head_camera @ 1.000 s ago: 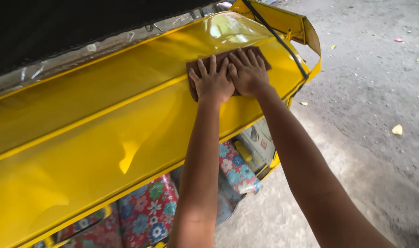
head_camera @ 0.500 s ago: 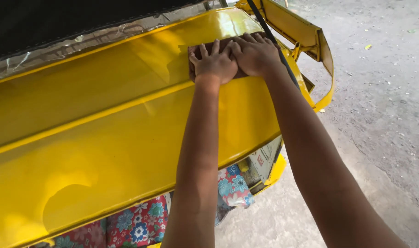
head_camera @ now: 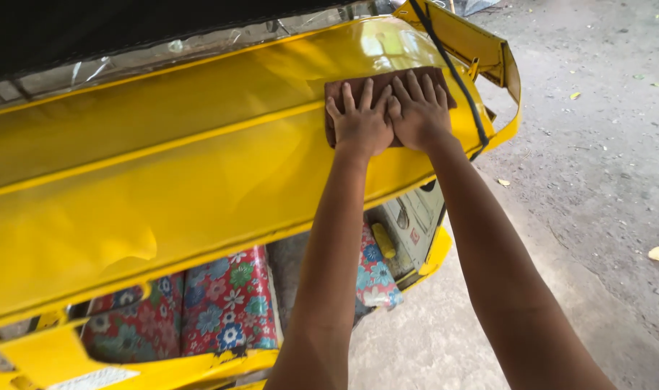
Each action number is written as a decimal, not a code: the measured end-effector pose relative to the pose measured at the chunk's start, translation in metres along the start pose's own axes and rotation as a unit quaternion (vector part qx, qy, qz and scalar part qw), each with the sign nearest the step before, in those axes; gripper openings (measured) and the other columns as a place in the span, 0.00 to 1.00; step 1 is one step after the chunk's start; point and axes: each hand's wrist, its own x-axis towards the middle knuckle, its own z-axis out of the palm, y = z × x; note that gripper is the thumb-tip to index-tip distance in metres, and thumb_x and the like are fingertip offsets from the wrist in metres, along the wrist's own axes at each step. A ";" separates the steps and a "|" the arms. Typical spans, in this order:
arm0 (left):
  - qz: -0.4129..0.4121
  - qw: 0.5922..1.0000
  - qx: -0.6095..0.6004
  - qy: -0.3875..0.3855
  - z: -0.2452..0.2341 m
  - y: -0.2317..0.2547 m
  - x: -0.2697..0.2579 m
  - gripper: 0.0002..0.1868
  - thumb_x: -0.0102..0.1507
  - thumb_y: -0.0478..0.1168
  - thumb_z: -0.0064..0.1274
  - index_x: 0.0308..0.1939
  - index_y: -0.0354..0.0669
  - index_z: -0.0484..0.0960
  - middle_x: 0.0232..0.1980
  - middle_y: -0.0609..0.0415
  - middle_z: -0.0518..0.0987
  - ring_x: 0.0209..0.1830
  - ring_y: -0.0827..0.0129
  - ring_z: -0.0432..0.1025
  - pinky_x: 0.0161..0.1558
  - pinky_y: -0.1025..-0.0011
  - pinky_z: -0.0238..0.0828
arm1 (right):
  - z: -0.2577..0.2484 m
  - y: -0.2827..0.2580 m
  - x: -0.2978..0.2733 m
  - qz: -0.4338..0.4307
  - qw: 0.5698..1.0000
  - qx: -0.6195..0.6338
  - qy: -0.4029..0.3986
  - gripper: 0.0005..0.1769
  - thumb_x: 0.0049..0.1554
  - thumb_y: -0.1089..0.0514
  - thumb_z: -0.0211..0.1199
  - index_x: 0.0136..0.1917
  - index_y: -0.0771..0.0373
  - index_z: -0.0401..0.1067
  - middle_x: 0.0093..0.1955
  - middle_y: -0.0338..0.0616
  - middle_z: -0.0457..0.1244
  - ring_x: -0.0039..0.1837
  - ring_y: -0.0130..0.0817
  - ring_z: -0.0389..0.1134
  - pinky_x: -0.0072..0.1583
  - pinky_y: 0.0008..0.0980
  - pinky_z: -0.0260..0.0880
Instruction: Sanding the yellow roof of a motorized tricycle using sandpaper.
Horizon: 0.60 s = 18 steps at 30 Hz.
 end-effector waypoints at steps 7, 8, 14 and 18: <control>0.001 1.000 0.002 0.013 0.009 -0.025 -0.091 0.34 0.69 0.57 0.29 0.81 0.72 0.47 0.86 0.59 0.37 0.83 0.38 0.30 0.72 0.28 0.20 | -0.013 -0.066 -0.080 -0.017 1.000 0.001 0.011 0.35 0.68 0.41 0.37 0.83 0.54 0.53 0.86 0.55 0.43 0.84 0.61 0.40 0.79 0.58 0.35; -0.004 1.000 -0.010 0.027 0.011 -0.028 -0.103 0.34 0.69 0.57 0.29 0.81 0.71 0.48 0.86 0.59 0.38 0.83 0.38 0.29 0.73 0.28 0.20 | -0.017 -0.075 -0.090 -0.026 1.000 0.004 0.012 0.34 0.68 0.42 0.38 0.83 0.55 0.53 0.86 0.55 0.43 0.84 0.61 0.40 0.79 0.59 0.35; -0.030 0.999 -0.020 0.039 0.004 -0.034 -0.123 0.36 0.69 0.58 0.33 0.82 0.71 0.47 0.86 0.58 0.38 0.83 0.33 0.26 0.74 0.28 0.21 | -0.020 -0.085 -0.096 -0.091 0.995 -0.040 0.014 0.34 0.68 0.45 0.41 0.83 0.59 0.54 0.86 0.56 0.43 0.85 0.60 0.41 0.79 0.59 0.38; -0.058 0.996 -0.023 -0.063 -0.022 -0.029 -0.113 0.38 0.67 0.57 0.35 0.82 0.70 0.43 0.87 0.55 0.34 0.81 0.27 0.25 0.72 0.27 0.24 | -0.031 -0.074 -0.073 -0.170 0.979 -0.096 -0.055 0.32 0.69 0.46 0.40 0.80 0.61 0.56 0.87 0.50 0.44 0.89 0.46 0.42 0.84 0.50 0.38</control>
